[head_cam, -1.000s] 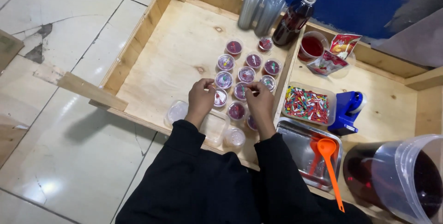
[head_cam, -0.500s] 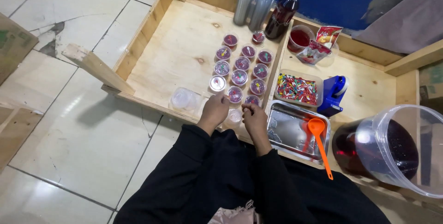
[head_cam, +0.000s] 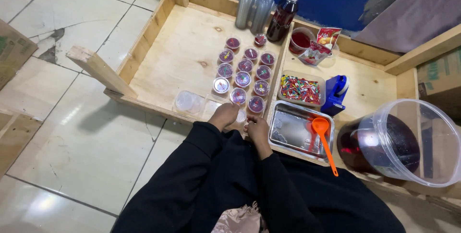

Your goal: The person packages small food items into plastic cups, sealing them with tape and adding liquid with a ladle.

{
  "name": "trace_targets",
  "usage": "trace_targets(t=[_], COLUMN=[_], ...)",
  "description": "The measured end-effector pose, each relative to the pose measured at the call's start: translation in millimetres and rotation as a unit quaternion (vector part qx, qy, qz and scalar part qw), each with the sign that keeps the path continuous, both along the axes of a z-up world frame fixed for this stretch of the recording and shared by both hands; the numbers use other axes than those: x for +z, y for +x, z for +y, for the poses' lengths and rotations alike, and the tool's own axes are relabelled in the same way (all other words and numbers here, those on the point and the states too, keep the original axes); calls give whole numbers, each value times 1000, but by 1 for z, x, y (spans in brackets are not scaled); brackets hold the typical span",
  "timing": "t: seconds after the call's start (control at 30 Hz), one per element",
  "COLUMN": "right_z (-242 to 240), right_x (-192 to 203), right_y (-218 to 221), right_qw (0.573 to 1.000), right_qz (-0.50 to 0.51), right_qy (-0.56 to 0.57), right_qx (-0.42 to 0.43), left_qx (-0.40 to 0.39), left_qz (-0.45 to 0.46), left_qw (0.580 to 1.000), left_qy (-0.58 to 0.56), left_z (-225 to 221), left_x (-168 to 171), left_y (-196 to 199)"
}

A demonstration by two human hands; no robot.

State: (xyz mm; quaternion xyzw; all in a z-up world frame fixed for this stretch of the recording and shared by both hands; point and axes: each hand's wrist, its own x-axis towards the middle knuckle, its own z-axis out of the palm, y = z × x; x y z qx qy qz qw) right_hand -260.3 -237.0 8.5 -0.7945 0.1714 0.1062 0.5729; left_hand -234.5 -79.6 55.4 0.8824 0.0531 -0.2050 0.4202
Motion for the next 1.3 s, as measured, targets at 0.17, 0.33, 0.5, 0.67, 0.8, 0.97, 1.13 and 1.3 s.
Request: trace_targets(t=[0.17, 0.33, 0.5, 0.67, 0.8, 0.97, 1.13, 1.3], right_z=[0, 2, -4, -13, -33, -79, -138, -191], right_x=[-6, 17, 32, 68, 101, 138, 156, 136], right_y=[1, -4, -7, -19, -22, -19, -9, -1], right_qw=[1000, 999, 999, 996, 986, 976, 973, 986], right_qz=[-8, -10, -24, -71, -112, -158, -185, -150], right_qy=[21, 41, 19, 33, 96, 131, 119, 54], right_qx=[-13, -29, -10, -37, -76, -66, -61, -45], left_qx=[-2, 10, 80, 114, 137, 136, 109, 42], left_qz=[-2, -17, -63, -91, -133, -173, -177, -133], left_qw=[1000, 1000, 995, 988, 976, 960, 958, 974], left_qy=[5, 12, -18, -57, -103, -170, -198, -178], left_z=[-2, -3, -9, -28, -50, -89, -134, -176], left_x=[24, 23, 25, 91, 91, 131, 132, 82], left_y=[-11, -15, -29, -61, -62, -62, -46, -30])
